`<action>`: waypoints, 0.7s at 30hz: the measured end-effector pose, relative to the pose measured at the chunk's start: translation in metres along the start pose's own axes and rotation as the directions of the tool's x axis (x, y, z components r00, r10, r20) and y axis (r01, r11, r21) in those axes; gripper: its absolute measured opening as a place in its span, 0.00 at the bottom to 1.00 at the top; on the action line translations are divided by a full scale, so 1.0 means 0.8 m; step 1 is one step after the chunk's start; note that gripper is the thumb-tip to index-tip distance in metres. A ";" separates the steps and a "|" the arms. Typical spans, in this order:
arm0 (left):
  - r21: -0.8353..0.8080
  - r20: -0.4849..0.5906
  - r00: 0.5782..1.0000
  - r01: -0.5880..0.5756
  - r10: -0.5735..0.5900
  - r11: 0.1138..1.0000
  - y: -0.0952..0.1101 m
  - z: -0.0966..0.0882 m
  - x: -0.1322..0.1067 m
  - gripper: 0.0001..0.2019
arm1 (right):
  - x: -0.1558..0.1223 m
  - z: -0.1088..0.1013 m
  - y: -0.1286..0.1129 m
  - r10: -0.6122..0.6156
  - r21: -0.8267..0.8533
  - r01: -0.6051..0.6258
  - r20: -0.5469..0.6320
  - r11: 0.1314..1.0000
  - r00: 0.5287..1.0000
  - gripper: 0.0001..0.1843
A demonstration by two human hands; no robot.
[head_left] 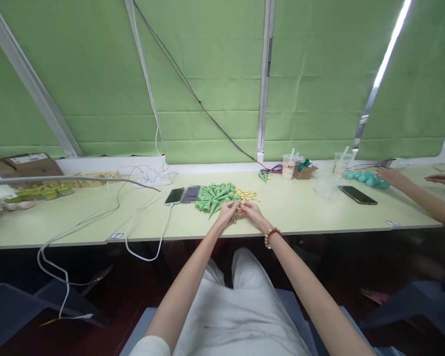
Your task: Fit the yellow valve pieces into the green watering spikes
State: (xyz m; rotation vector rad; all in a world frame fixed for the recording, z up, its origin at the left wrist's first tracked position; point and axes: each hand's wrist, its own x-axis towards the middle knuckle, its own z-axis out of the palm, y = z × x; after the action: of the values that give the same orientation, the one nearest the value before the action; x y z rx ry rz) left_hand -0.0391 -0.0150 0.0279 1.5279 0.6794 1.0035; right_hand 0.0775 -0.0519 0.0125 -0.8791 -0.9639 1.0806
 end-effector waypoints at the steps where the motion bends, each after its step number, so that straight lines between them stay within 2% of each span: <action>1: 0.001 0.019 1.000 0.004 -0.004 1.000 0.000 0.001 0.000 0.23 | 0.000 0.000 -0.001 -0.002 -0.006 0.002 0.001 1.000 1.000 0.15; 5: -0.014 0.048 0.999 0.009 -0.009 1.000 -0.001 -0.001 0.002 0.25 | -0.001 0.000 -0.003 -0.011 -0.039 0.011 0.007 0.999 1.000 0.15; 12: -0.034 0.053 0.998 0.035 -0.033 0.999 -0.005 -0.008 0.005 0.34 | 0.002 -0.001 -0.001 -0.057 -0.119 0.059 0.017 0.991 0.998 0.16; 16: -0.045 0.074 0.996 0.054 -0.051 0.998 -0.007 -0.006 0.004 0.33 | 0.001 0.000 0.003 -0.102 -0.192 0.093 -0.040 0.977 0.994 0.13; 21: -0.066 0.037 0.998 0.057 -0.055 0.996 -0.009 -0.004 0.004 0.28 | -0.003 0.005 0.005 -0.180 -0.240 0.144 -0.139 0.960 0.974 0.08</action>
State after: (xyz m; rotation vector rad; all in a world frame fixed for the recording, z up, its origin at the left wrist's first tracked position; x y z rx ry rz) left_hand -0.0397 -0.0093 0.0221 1.4575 0.6540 0.9464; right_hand 0.0722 -0.0531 0.0097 -1.0388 -1.0198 0.7564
